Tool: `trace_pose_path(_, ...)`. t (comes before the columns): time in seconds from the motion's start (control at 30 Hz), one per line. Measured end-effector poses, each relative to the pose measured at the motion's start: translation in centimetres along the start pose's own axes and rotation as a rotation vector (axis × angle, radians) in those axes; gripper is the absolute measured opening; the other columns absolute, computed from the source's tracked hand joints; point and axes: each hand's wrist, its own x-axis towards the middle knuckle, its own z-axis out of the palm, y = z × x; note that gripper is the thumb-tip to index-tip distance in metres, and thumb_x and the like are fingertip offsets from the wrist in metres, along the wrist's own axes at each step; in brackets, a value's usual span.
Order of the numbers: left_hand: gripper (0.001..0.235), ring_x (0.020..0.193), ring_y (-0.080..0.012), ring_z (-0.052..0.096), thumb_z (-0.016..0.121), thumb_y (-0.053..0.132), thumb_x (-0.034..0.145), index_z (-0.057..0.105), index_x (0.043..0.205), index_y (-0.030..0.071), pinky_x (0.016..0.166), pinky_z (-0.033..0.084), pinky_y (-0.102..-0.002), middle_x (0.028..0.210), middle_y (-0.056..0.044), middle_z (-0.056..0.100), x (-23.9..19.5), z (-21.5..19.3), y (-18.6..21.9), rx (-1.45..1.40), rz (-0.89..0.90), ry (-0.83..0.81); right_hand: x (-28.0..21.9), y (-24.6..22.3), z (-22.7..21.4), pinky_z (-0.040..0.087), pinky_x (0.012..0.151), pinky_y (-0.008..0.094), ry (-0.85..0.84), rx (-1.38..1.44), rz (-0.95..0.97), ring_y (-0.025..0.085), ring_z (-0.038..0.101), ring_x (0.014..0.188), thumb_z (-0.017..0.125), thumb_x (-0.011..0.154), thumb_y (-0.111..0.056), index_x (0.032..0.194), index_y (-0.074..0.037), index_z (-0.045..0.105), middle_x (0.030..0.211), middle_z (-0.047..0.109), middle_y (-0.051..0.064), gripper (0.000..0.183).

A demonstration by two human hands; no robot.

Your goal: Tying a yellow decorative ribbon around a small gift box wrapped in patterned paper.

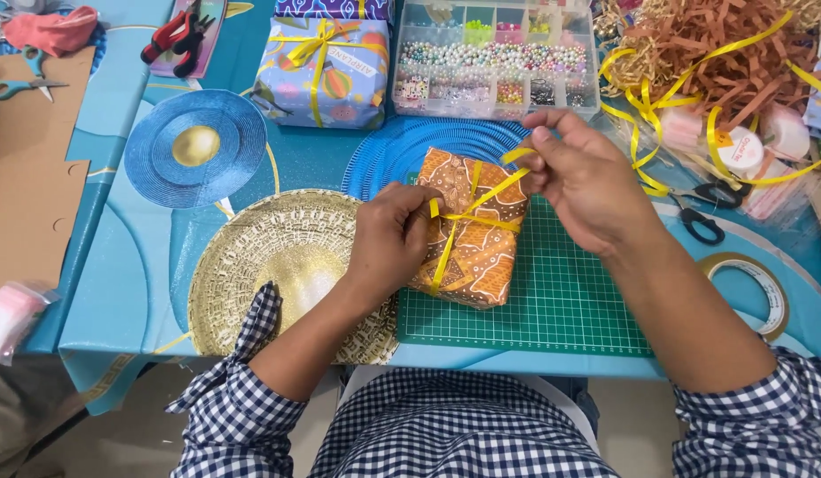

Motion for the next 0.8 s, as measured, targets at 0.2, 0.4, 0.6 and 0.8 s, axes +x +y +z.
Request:
trace_pose_path(0.2, 0.025, 0.086, -0.0408, 0.079, 0.066, -0.008, 0.109, 0.087, 0.100, 0.001, 0.085, 0.062, -0.046, 0.089, -0.020, 0.085, 0.0, -0.1, 0.0, 0.011, -0.014, -0.006, -1.8, -0.3, 0.2, 0.055, 0.077, 0.032, -0.095, -0.431, -0.145, 0.014, 0.054, 0.082, 0.058, 0.123, -0.025, 0.133, -0.009, 0.068, 0.092, 0.051, 0.003, 0.022)
trace_pose_path(0.4, 0.023, 0.088, -0.0412, 0.081, 0.068, -0.004, 0.111, 0.087, 0.100, 0.002, 0.087, 0.064, -0.046, 0.091, -0.020, 0.086, 0.3, -0.5, 0.4, 0.013, -0.007, -0.001, -2.7, 0.1, -0.1, 0.056, 0.069, 0.042, -0.153, -1.078, -0.430, 0.027, 0.067, 0.070, 0.091, 0.103, -0.018, 0.115, -0.012, 0.092, 0.080, 0.069, 0.011, 0.013)
trace_pose_path(0.6, 0.017, 0.089, -0.0408, 0.083, 0.072, 0.003, 0.113, 0.088, 0.107, 0.002, 0.083, 0.065, -0.047, 0.093, -0.019, 0.085, 0.9, -1.1, 0.7, -0.034, -0.004, 0.011, -2.5, 1.9, -1.7, 0.052, 0.085, 0.045, -0.119, -1.293, -0.673, 0.025, 0.065, 0.087, 0.089, 0.106, -0.026, 0.104, -0.019, 0.090, 0.090, 0.058, 0.000, 0.007)
trace_pose_path(0.8, 0.014, 0.090, -0.0400, 0.081, 0.074, 0.001, 0.112, 0.088, 0.111, 0.003, 0.080, 0.065, -0.047, 0.097, -0.019, 0.080, 2.1, -1.2, 1.0, 0.016, 0.105, -0.018, -3.9, 0.2, -0.7, 0.036, 0.114, 0.063, -0.008, -1.545, -0.941, 0.028, 0.063, 0.126, 0.091, 0.100, -0.034, 0.091, -0.032, 0.087, 0.121, 0.066, -0.005, 0.010)
